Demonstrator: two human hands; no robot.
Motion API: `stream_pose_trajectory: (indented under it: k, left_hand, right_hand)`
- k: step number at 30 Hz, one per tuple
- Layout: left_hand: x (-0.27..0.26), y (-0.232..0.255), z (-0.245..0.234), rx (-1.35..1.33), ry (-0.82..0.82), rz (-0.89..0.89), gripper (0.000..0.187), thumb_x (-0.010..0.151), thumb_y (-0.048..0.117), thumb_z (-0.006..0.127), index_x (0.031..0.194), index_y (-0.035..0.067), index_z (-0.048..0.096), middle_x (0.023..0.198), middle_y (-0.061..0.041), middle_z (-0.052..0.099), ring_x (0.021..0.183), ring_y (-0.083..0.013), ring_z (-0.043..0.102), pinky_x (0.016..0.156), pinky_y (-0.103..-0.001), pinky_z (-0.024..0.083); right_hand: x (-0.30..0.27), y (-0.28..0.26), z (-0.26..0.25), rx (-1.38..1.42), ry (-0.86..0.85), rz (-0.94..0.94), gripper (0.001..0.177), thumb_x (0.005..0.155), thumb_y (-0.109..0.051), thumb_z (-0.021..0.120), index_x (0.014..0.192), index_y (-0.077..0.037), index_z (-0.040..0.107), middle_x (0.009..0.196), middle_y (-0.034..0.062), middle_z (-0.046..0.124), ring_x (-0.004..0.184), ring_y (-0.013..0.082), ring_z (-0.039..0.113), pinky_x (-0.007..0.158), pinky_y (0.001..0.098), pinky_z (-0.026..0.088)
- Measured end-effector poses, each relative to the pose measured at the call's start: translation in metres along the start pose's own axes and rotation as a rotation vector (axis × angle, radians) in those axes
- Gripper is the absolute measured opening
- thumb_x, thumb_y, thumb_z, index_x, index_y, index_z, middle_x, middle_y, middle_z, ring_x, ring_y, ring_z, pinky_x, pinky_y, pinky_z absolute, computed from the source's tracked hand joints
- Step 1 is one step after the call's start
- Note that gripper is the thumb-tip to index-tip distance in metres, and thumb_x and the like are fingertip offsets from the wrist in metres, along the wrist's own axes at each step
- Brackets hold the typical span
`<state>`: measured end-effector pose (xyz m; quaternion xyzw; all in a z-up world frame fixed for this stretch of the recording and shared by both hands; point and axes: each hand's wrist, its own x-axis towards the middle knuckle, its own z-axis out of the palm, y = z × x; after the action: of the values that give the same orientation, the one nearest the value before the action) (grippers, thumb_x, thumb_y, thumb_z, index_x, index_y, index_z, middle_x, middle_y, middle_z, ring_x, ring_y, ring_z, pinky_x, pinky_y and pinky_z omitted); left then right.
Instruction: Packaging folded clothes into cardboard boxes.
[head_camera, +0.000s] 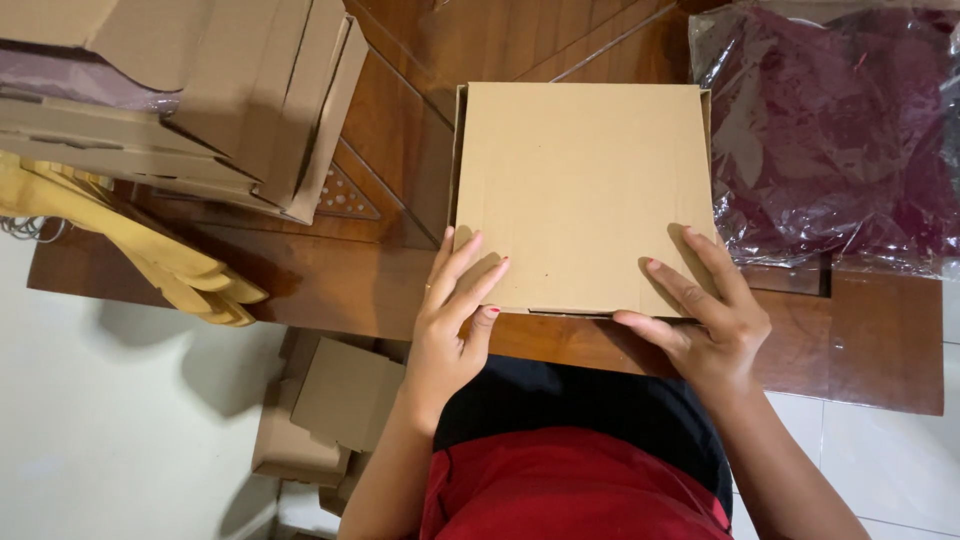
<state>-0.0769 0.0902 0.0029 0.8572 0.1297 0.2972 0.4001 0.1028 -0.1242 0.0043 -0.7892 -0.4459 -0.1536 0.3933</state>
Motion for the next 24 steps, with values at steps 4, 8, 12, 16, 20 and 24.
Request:
stream_pose_trajectory:
  k: [4,8,12,16,20,24]
  left_hand:
    - [-0.007,-0.005,0.002,-0.063,-0.016,-0.027,0.037,0.099,0.016,0.065,0.135,0.007,0.069,0.158,-0.011,0.050,0.158,-0.0376,0.032,0.127,-0.050,0.032]
    - [-0.007,-0.018,0.015,-0.292,0.105,-0.098,0.053,0.101,0.006,0.062,0.152,0.006,0.048,0.167,-0.011,0.034,0.163,-0.0326,0.024,0.131,-0.043,0.029]
    - [0.007,-0.026,0.002,-0.889,0.077,-0.353,0.085,0.091,-0.002,0.061,0.165,0.005,0.019,0.172,-0.017,0.023,0.160,-0.0283,0.023,0.126,-0.039,0.023]
    - [0.044,-0.067,-0.003,-0.807,-0.107,-0.396,0.093,0.081,0.001,0.066,0.163,0.006,0.022,0.167,-0.018,0.033,0.154,-0.0274,0.031,0.122,-0.037,0.027]
    - [0.100,-0.103,0.016,-0.713,-0.123,-0.434,0.081,0.088,0.012,0.068,0.161,0.004,0.033,0.159,-0.014,0.045,0.147,-0.0216,0.039,0.118,-0.034,0.030]
    - [0.134,-0.132,0.043,-0.748,-0.078,-0.352,0.078,0.088,0.011,0.068,0.158,0.003,0.035,0.150,-0.014,0.055,0.136,-0.0224,0.052,0.113,-0.034,0.040]
  right_hand:
    - [-0.010,0.002,0.002,-0.010,-0.021,-0.018,0.057,0.072,-0.037,0.089,0.115,-0.003,0.077,0.147,0.0218,0.055,0.141,0.0377,0.052,0.117,0.0483,0.050]
    - [-0.022,0.005,0.002,0.066,-0.079,0.090,0.033,0.094,-0.013,0.062,0.124,-0.004,0.074,0.165,0.0214,0.038,0.158,0.0382,0.031,0.128,0.0517,0.033]
    - [-0.019,0.002,-0.010,0.380,-0.170,0.345,0.038,0.103,-0.007,0.051,0.140,-0.005,0.061,0.171,0.0203,0.029,0.162,0.0370,0.019,0.122,0.0469,0.035]
    - [0.016,0.025,-0.016,0.461,-0.251,0.452,0.057,0.099,-0.012,0.058,0.153,-0.002,0.041,0.170,0.0216,0.021,0.158,0.0364,0.015,0.117,0.0456,0.032]
    - [0.065,0.075,0.013,0.323,-0.256,0.448,0.072,0.099,-0.019,0.063,0.158,0.003,0.028,0.161,0.0259,0.034,0.151,0.0353,0.034,0.122,0.0428,0.030]
    - [0.118,0.077,0.045,0.249,-0.239,0.699,0.081,0.089,-0.030,0.069,0.156,-0.002,0.033,0.150,0.0214,0.053,0.140,0.0302,0.052,0.115,0.0359,0.040]
